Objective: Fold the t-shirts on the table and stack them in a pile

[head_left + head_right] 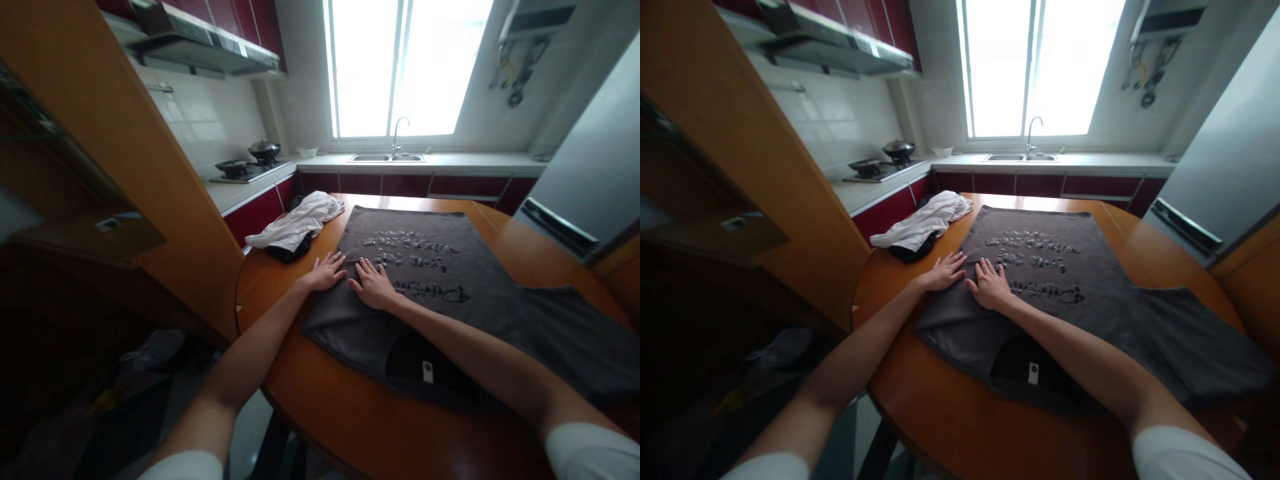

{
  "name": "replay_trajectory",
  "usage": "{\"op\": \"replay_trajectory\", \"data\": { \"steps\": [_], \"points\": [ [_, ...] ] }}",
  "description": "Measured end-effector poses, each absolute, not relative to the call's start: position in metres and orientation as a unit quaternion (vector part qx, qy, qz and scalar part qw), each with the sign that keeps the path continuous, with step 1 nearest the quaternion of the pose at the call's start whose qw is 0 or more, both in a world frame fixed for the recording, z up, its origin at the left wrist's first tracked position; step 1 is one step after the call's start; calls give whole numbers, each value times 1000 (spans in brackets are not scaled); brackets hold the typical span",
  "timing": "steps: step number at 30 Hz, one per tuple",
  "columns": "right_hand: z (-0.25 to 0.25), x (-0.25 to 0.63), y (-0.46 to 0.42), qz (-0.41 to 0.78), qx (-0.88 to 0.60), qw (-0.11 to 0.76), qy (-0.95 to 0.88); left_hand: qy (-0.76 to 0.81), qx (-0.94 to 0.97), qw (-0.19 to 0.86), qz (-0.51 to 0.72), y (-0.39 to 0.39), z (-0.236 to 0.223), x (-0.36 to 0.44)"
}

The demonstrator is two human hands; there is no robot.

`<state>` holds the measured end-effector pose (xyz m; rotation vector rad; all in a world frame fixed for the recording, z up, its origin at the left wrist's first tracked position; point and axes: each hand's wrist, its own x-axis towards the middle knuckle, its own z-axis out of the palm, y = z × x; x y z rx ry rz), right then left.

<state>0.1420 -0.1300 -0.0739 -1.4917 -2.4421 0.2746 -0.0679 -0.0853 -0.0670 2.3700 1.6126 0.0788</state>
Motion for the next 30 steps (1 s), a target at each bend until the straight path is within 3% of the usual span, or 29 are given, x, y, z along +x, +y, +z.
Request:
{"op": "replay_trajectory", "data": {
  "steps": [21, 30],
  "points": [
    [-73, 142, -132, 93, -507, 145, -844, 540, 831, 112, 71, -90, -59, -64],
    [-70, 141, -134, 92, -514, 139, -841, 524, 842, 127, 20, -90, -66, -63]
  ]
}}
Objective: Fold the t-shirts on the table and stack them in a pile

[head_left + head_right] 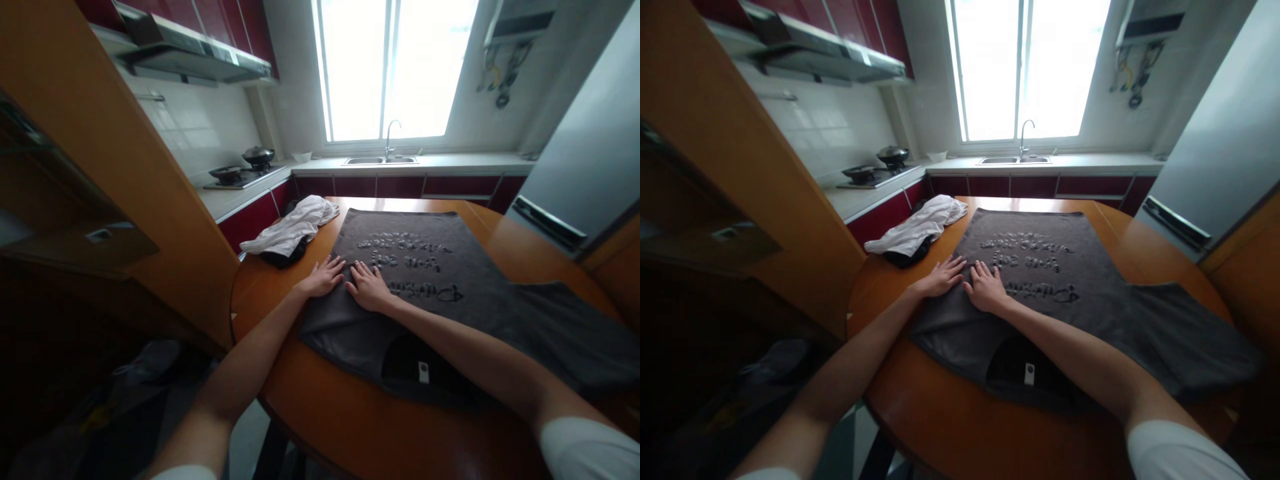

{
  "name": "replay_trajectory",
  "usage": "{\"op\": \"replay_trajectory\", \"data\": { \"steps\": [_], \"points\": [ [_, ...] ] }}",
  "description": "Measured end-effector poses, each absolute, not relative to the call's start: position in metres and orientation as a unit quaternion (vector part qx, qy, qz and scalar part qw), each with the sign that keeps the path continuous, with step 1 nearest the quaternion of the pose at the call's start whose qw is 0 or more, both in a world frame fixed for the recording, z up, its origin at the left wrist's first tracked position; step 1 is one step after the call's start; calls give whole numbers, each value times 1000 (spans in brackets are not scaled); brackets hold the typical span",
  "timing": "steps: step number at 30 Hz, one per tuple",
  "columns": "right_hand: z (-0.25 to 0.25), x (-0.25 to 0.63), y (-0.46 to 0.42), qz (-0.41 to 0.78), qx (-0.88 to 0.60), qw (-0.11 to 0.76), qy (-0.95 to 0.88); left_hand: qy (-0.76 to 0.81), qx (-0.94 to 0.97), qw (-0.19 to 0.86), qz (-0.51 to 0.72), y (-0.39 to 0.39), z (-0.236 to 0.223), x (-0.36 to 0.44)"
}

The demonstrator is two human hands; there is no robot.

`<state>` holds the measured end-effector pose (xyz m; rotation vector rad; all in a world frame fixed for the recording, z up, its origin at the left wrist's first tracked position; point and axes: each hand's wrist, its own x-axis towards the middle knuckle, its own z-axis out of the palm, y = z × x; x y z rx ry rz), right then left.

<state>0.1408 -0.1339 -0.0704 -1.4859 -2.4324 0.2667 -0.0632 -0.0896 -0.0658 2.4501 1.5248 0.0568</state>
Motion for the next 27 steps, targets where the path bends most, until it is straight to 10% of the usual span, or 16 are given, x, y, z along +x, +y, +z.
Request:
{"op": "replay_trajectory", "data": {
  "steps": [27],
  "points": [
    [-72, 140, -133, 86, -515, 141, -841, 526, 840, 127, 25, -88, -69, -63]
  ]
}}
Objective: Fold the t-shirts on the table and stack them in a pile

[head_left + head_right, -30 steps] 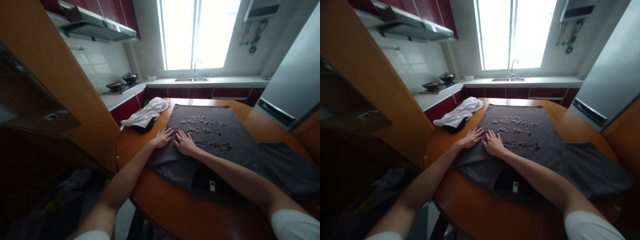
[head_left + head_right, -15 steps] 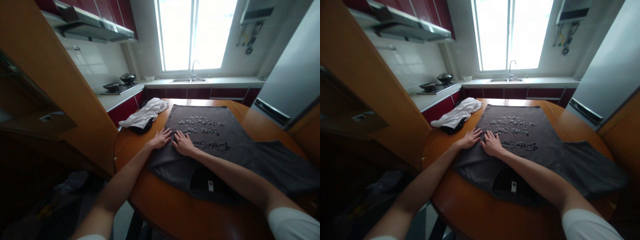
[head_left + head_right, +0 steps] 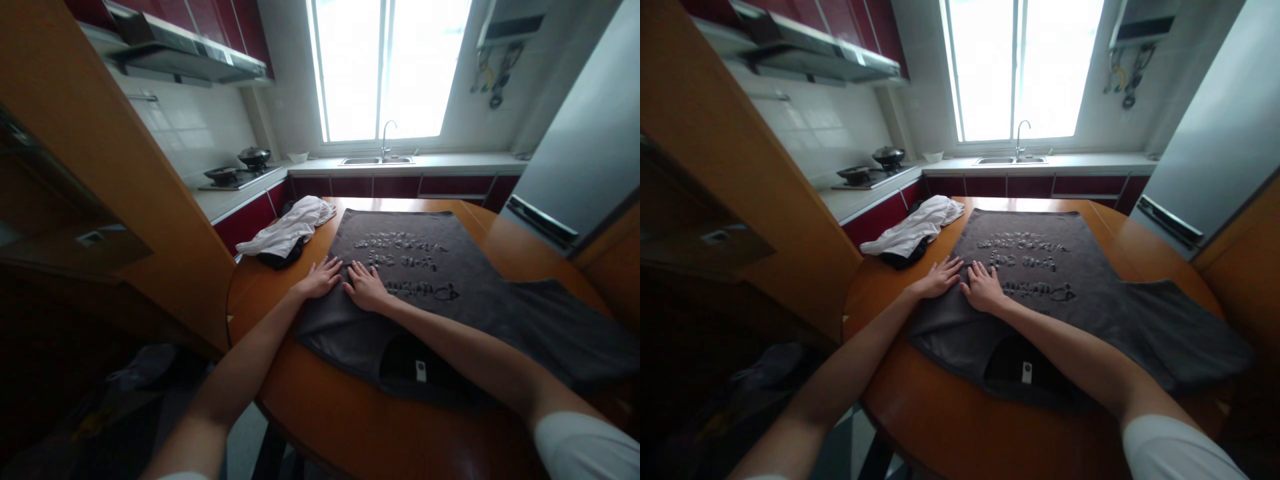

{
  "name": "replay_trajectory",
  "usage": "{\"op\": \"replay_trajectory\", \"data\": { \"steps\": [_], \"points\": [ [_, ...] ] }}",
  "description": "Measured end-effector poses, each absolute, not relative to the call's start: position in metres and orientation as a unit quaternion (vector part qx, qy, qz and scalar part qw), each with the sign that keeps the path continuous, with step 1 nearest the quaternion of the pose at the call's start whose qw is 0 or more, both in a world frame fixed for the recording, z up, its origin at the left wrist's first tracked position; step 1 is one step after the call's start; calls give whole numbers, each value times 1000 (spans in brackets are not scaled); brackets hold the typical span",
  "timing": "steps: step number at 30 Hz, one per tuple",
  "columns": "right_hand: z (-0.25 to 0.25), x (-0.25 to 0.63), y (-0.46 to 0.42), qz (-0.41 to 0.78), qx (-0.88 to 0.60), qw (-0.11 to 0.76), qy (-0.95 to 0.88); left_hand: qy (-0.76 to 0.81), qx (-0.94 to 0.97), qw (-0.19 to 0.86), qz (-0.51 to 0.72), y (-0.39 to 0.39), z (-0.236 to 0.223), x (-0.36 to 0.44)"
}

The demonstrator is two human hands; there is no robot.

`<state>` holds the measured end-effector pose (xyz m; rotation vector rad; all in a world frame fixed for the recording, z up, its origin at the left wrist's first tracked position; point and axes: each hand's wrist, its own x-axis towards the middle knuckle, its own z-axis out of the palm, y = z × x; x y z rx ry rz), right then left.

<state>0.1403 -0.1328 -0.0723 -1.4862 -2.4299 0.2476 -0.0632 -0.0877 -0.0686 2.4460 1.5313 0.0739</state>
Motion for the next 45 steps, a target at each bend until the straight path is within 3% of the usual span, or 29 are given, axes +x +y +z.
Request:
{"op": "replay_trajectory", "data": {
  "steps": [24, 39, 45],
  "points": [
    [-70, 141, -133, 95, -516, 136, -841, 530, 837, 134, 30, -90, -64, -62],
    [-71, 141, -132, 94, -513, 145, -841, 488, 849, 91, 182, -90, -54, -58],
    [-71, 140, -132, 96, -511, 149, -841, 475, 858, 112, 161, -91, -57, -56]
  ]
}}
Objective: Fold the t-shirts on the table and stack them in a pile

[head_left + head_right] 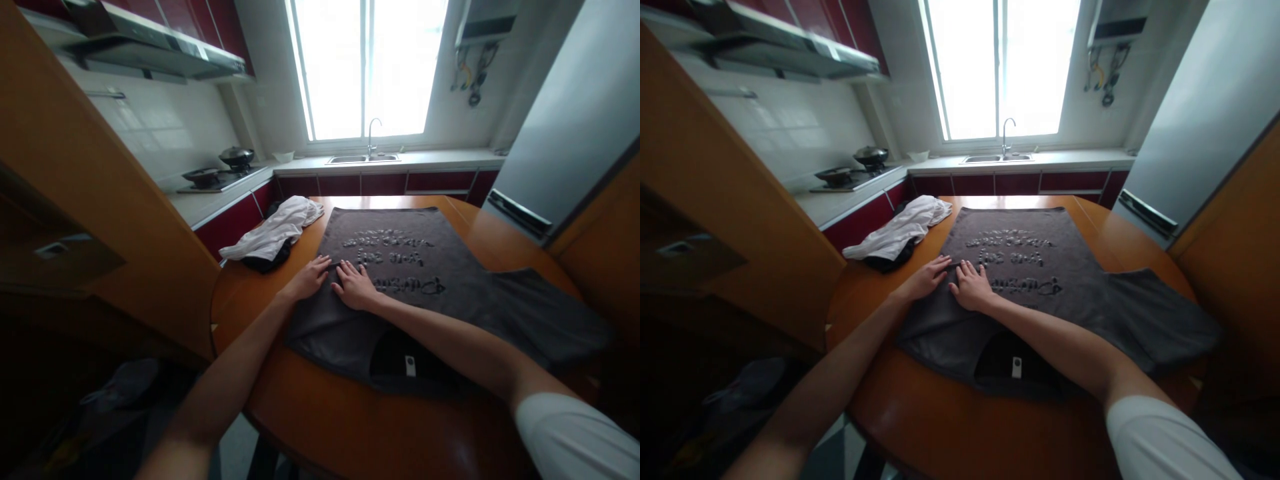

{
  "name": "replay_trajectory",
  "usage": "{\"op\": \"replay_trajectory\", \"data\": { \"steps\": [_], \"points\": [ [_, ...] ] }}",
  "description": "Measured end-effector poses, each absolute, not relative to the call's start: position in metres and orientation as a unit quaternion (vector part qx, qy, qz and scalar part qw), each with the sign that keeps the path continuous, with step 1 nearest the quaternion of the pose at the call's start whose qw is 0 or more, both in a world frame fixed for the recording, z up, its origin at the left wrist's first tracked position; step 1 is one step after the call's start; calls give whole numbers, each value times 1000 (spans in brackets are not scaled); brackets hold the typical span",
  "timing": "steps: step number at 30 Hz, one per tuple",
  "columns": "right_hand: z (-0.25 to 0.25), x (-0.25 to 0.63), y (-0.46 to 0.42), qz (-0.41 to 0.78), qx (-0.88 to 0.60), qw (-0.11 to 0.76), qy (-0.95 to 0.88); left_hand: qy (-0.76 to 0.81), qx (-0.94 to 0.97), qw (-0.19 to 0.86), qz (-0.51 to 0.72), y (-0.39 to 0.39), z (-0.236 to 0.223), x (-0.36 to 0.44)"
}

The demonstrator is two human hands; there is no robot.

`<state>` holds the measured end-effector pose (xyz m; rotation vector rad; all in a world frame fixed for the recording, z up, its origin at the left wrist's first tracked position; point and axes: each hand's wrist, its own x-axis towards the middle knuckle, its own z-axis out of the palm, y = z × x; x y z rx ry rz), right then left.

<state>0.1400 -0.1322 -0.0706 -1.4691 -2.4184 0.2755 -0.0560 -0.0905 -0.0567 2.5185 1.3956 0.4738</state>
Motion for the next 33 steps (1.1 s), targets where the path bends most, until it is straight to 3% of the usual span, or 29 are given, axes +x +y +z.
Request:
{"op": "replay_trajectory", "data": {
  "steps": [6, 10, 16, 33],
  "points": [
    [-70, 140, -132, 98, -518, 141, -838, 485, 856, 129, 124, -86, -70, -60],
    [-69, 140, -132, 100, -517, 147, -837, 489, 848, 100, 176, -79, -64, -71],
    [-70, 140, -133, 95, -515, 143, -840, 634, 734, 67, 234, -72, -54, -93],
    [-70, 140, -132, 99, -516, 138, -840, 649, 672, 183, 305, -73, -58, -77]
  ]
}}
